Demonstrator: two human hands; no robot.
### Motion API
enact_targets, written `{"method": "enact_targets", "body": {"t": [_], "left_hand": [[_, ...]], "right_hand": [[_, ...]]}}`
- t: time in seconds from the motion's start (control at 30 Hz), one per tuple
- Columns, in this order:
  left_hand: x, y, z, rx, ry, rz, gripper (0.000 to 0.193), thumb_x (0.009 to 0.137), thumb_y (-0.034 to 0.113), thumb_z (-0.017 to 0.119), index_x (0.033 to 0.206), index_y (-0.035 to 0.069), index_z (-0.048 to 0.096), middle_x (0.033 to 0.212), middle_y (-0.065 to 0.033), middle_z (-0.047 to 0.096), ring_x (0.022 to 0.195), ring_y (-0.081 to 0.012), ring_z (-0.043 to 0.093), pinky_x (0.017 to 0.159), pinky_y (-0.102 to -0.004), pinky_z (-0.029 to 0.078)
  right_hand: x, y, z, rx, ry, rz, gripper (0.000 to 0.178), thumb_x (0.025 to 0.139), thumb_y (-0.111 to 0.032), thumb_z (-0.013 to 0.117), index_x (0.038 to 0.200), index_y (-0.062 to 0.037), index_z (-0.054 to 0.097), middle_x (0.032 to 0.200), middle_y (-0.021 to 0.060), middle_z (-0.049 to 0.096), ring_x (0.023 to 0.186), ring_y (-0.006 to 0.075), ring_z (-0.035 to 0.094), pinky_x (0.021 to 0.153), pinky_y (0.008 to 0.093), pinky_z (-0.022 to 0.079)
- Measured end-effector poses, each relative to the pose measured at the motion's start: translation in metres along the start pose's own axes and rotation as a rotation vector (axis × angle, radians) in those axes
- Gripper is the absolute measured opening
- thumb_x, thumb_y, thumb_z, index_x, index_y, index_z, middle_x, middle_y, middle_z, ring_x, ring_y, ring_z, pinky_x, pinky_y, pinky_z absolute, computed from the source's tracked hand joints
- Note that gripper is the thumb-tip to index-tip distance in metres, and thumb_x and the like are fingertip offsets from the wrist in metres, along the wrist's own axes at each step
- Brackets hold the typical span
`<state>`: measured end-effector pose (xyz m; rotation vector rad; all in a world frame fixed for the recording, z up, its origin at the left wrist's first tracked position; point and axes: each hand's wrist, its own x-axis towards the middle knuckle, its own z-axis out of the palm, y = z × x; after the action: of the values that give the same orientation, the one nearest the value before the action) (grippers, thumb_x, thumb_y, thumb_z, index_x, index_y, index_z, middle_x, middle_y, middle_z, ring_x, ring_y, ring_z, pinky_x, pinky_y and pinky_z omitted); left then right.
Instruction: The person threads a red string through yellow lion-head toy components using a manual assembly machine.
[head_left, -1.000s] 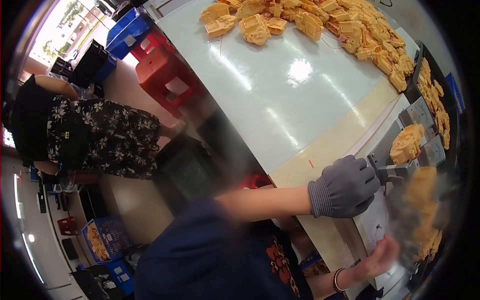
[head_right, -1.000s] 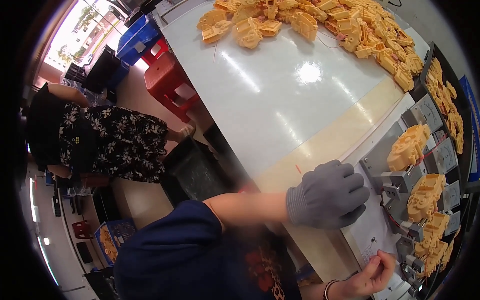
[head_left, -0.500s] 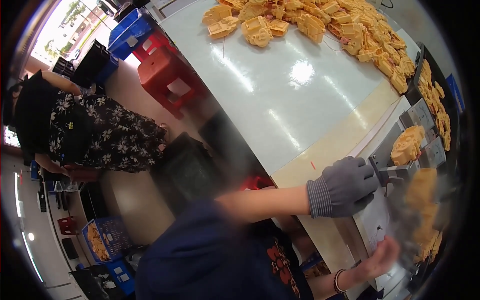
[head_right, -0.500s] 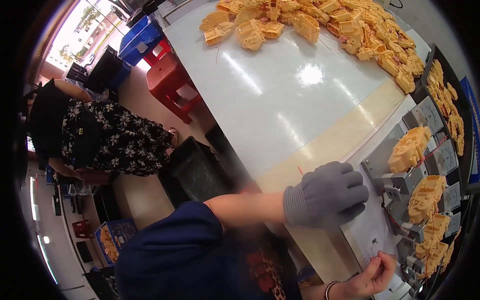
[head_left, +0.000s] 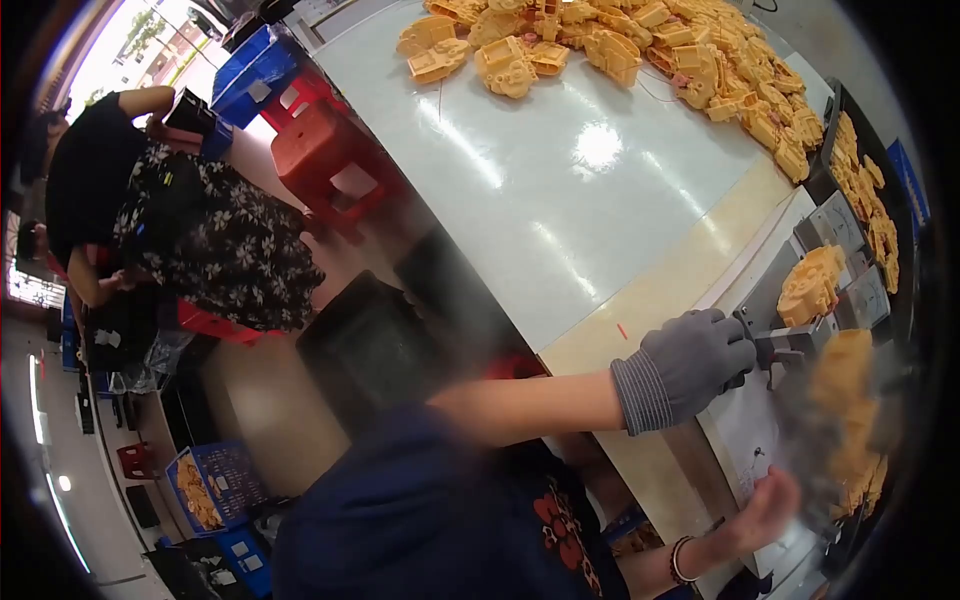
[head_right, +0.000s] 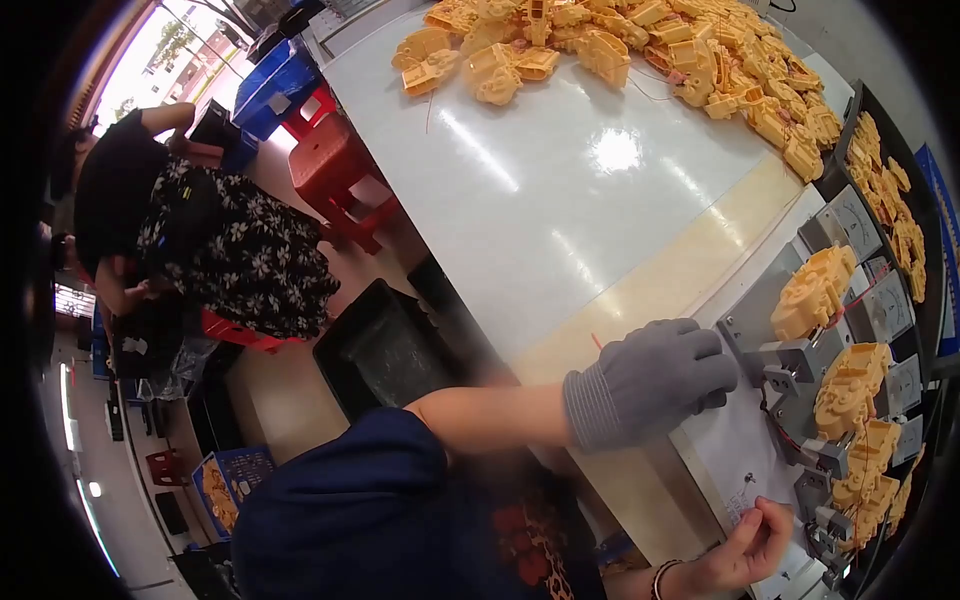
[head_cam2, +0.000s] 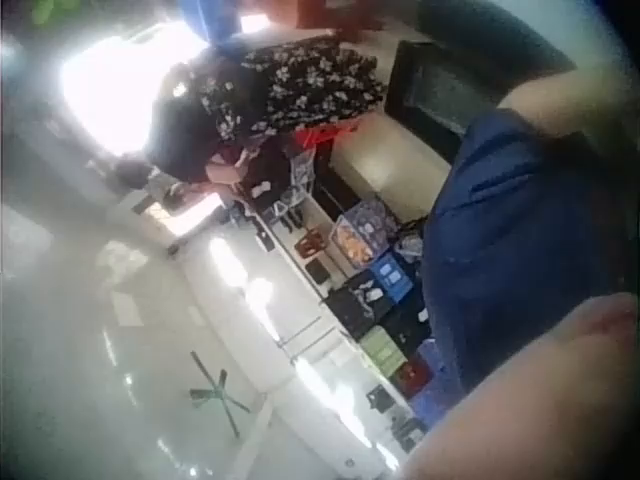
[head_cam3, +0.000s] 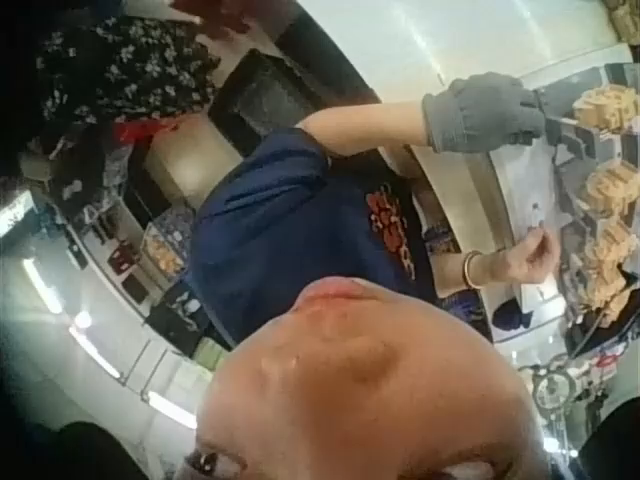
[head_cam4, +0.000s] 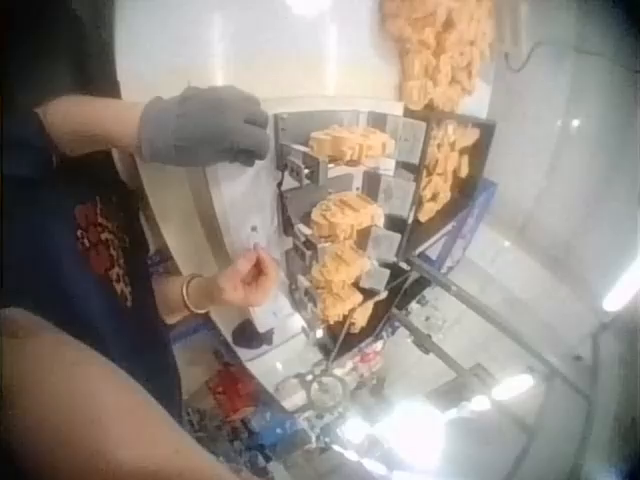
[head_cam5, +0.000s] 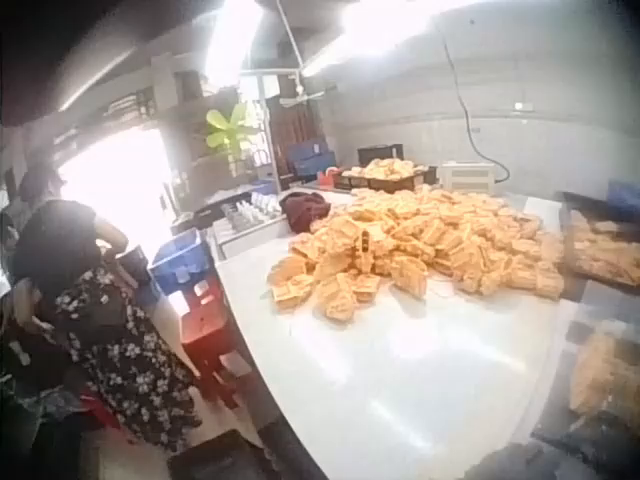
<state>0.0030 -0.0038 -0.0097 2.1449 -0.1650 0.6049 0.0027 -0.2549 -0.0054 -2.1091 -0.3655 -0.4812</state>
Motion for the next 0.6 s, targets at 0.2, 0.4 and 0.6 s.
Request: {"method": "enact_targets", "body": {"t": [0.2, 0.4, 0.6], "left_hand": [[0.005, 0.002, 0.003, -0.052, -0.013, 0.068, 0.015, 0.077, 0.013, 0.065, 0.088, 0.009, 0.056, 0.085, -0.0094, 0.056, 0.08, -0.0296, 0.057, 0.068, -0.0405, 0.048], [0.022, 0.003, -0.011, 0.137, -0.112, 0.014, 0.015, 0.077, 0.015, 0.07, 0.089, 0.008, 0.063, 0.081, -0.0106, 0.059, 0.078, -0.0315, 0.058, 0.069, -0.042, 0.047], [0.004, 0.013, -0.01, 0.157, -0.109, -0.029, 0.011, 0.076, 0.008, 0.067, 0.087, 0.007, 0.066, 0.085, -0.0097, 0.062, 0.079, -0.0298, 0.059, 0.069, -0.0377, 0.048]], "right_hand": [[-0.005, -0.016, 0.001, 0.085, 0.015, -0.009, 0.011, 0.083, 0.001, 0.053, 0.092, 0.0043, 0.058, 0.085, 0.0063, 0.051, 0.073, 0.0135, 0.046, 0.064, 0.0215, 0.035], [0.032, -0.038, 0.023, 0.064, -0.083, -0.052, 0.007, 0.072, 0.002, 0.063, 0.077, -0.0032, 0.063, 0.065, 0.0051, 0.056, 0.057, 0.0166, 0.05, 0.053, 0.0262, 0.038], [0.011, -0.054, 0.022, 0.225, -0.096, -0.14, 0.014, 0.072, -0.002, 0.066, 0.085, -0.0037, 0.064, 0.071, 0.0047, 0.058, 0.064, 0.0173, 0.053, 0.059, 0.0283, 0.042]]}}
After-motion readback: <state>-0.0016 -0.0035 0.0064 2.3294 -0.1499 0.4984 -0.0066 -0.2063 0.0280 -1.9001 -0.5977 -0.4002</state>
